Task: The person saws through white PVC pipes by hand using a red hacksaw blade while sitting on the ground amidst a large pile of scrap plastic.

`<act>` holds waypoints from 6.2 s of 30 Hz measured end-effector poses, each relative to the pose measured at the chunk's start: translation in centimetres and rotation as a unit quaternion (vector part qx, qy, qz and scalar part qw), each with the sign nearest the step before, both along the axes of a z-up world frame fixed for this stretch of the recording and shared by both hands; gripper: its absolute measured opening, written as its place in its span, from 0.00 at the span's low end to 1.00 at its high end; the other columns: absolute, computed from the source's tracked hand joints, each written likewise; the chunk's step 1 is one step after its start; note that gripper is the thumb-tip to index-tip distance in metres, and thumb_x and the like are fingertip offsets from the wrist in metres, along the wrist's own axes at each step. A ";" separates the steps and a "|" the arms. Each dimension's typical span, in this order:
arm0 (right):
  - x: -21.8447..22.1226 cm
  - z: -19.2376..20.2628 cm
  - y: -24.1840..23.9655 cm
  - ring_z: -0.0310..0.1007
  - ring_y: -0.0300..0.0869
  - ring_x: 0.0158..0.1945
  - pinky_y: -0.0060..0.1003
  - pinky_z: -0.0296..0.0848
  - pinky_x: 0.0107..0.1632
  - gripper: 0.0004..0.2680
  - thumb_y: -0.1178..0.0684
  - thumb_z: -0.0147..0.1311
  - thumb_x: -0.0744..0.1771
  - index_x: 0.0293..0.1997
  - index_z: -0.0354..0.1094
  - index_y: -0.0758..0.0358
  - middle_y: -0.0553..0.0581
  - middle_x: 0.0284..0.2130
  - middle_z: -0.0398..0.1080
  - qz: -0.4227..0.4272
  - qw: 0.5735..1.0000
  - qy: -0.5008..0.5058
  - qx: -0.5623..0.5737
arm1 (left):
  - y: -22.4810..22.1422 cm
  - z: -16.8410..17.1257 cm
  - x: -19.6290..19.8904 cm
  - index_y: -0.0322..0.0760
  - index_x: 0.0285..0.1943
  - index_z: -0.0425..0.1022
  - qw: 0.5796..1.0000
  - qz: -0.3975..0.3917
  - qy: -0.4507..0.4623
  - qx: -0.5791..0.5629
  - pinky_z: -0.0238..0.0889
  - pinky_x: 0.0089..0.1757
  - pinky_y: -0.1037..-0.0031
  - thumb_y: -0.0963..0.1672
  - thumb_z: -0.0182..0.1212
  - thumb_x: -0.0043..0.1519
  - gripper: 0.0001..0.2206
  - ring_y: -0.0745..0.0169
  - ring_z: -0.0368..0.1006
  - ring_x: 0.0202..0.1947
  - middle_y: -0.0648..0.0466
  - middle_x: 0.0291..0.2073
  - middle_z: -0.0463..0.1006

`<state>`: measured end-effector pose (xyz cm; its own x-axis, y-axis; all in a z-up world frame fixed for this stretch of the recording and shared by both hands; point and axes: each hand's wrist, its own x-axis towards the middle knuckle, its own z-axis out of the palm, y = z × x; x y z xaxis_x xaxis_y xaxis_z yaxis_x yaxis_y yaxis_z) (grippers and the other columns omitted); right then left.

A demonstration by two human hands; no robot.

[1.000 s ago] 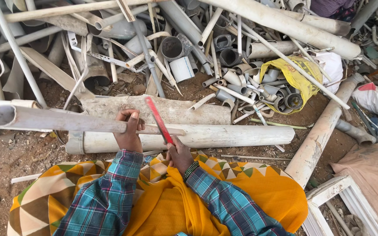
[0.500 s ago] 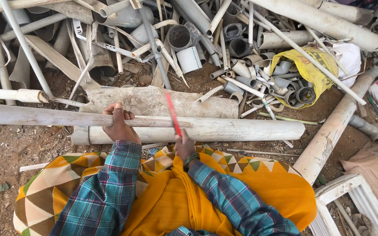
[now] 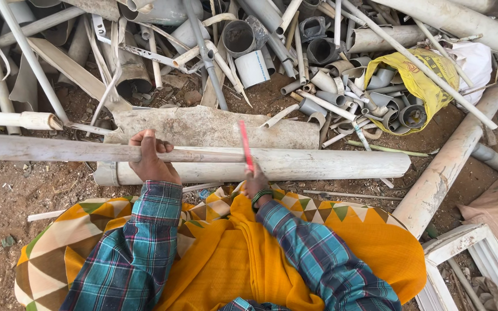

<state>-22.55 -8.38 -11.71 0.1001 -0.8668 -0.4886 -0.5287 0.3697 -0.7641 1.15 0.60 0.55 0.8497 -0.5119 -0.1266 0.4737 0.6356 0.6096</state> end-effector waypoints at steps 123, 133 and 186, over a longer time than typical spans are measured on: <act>2.0 -1.2 0.5 0.71 0.42 0.19 0.40 0.75 0.26 0.15 0.48 0.41 0.71 0.65 0.58 0.60 0.57 0.21 0.71 -0.015 1.000 -0.008 0.014 | 0.9 0.6 2.7 0.36 0.45 0.71 0.990 -0.038 -0.136 -0.007 0.68 0.34 0.73 0.40 0.61 0.69 0.03 0.71 0.64 0.25 0.58 0.25 0.67; 6.8 0.3 2.9 0.67 0.37 0.19 0.36 0.72 0.25 0.13 0.49 0.40 0.74 0.64 0.60 0.64 0.52 0.21 0.68 0.125 0.988 -0.063 -0.063 | 1.8 0.5 2.8 0.36 0.48 0.70 0.991 -0.036 -0.130 0.022 0.72 0.39 0.70 0.41 0.58 0.71 0.03 0.70 0.65 0.28 0.57 0.26 0.66; 4.8 1.2 1.2 0.68 0.34 0.20 0.32 0.72 0.24 0.10 0.50 0.40 0.72 0.53 0.67 0.60 0.53 0.24 0.72 0.122 0.985 -0.113 -0.040 | -0.4 -0.8 3.2 0.35 0.46 0.71 0.963 0.029 -0.261 0.065 0.63 0.30 0.74 0.42 0.58 0.66 0.05 0.68 0.69 0.27 0.56 0.29 0.71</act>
<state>-17.74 -7.18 -10.54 0.4094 -0.8378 -0.3612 -0.4074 0.1863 -0.8940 4.31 0.25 -0.20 0.8420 -0.4696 0.2655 0.0470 0.5542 0.8310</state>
